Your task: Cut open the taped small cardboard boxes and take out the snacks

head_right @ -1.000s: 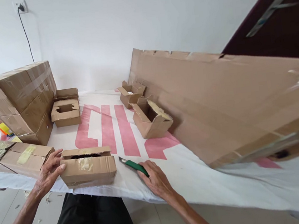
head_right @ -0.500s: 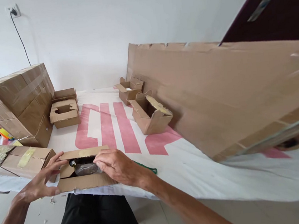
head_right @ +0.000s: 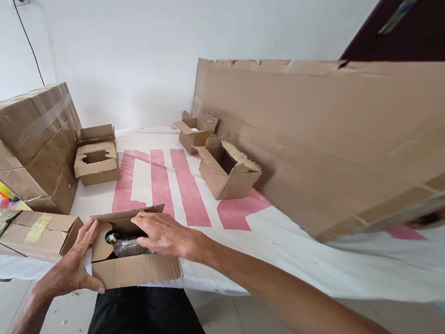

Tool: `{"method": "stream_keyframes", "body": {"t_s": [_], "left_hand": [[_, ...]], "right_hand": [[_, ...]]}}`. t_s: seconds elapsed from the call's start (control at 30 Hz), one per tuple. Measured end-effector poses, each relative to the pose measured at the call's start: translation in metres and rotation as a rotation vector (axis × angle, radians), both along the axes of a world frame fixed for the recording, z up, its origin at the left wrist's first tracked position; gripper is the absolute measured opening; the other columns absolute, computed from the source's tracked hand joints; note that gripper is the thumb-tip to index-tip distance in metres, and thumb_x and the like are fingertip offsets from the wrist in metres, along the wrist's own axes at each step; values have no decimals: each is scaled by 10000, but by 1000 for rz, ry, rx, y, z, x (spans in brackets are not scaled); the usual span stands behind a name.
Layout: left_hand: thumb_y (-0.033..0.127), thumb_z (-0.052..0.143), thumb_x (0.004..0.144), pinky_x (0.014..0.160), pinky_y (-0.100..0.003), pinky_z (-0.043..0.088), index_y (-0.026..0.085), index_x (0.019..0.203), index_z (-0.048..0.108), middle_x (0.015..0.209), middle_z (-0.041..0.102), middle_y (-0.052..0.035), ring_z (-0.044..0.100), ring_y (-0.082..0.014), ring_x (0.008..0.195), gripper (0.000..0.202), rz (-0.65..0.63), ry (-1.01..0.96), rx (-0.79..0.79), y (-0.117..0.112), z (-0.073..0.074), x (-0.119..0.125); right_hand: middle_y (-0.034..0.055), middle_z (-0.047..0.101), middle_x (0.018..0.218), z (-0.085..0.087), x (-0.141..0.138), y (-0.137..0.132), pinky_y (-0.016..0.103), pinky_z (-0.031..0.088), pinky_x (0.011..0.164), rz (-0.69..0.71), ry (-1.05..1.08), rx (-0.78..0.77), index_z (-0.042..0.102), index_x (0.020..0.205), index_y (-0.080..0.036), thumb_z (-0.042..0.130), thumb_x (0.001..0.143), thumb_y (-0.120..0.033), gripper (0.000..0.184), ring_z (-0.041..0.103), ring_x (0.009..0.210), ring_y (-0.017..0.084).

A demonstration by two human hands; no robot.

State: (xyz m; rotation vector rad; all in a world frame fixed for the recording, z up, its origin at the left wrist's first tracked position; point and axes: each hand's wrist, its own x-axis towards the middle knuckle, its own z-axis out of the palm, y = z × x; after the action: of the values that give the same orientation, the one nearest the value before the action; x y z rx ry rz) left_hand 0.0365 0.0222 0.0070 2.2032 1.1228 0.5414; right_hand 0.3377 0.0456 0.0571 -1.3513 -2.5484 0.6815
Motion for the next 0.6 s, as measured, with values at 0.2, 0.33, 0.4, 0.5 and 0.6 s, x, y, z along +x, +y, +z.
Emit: {"method": "stream_keyframes", "body": {"t_s": [0.2, 0.33, 0.4, 0.5, 0.6], "left_hand": [[728, 910, 587, 1252, -680, 267, 321, 1708, 12, 1783, -4, -163, 74, -497, 1616, 1493, 13, -65, -70, 2, 4, 1], [755, 831, 695, 1242, -646, 331, 319, 1708, 122, 1780, 71, -145, 146, -474, 1612, 1312, 55, -134, -113, 5, 0, 1], [736, 872, 652, 1251, -643, 320, 307, 1709, 132, 1770, 95, -159, 165, -474, 1606, 1360, 66, -152, -98, 6, -6, 3], [705, 933, 571, 1265, -640, 291, 299, 1711, 121, 1758, 94, -174, 163, -482, 1601, 1457, 81, -179, -79, 6, -14, 4], [688, 945, 566, 1268, -635, 287, 296, 1711, 119, 1739, 118, -181, 164, -484, 1596, 1465, 83, -219, -87, 4, -19, 5]], "right_hand": [[99, 705, 1123, 12, -20, 6, 392, 437, 902, 110, -280, -55, 674, 1067, -186, 625, 945, -299, 173, 648, 1067, 310], [122, 708, 1151, 10, -33, 9, 388, 421, 942, 150, -401, 4, 671, 1040, -168, 653, 935, -269, 147, 637, 1123, 328], [138, 712, 1181, 5, -39, 11, 389, 418, 979, 175, -416, 16, 678, 1069, -159, 668, 941, -282, 178, 636, 1165, 334], [174, 713, 1245, -3, -50, 15, 412, 429, 1010, 184, -421, -12, 682, 1149, -139, 675, 943, -301, 261, 639, 1206, 353], [186, 727, 1263, -11, -60, 20, 413, 467, 976, 190, -420, -46, 695, 1174, -143, 682, 930, -291, 286, 673, 1182, 352]]}}
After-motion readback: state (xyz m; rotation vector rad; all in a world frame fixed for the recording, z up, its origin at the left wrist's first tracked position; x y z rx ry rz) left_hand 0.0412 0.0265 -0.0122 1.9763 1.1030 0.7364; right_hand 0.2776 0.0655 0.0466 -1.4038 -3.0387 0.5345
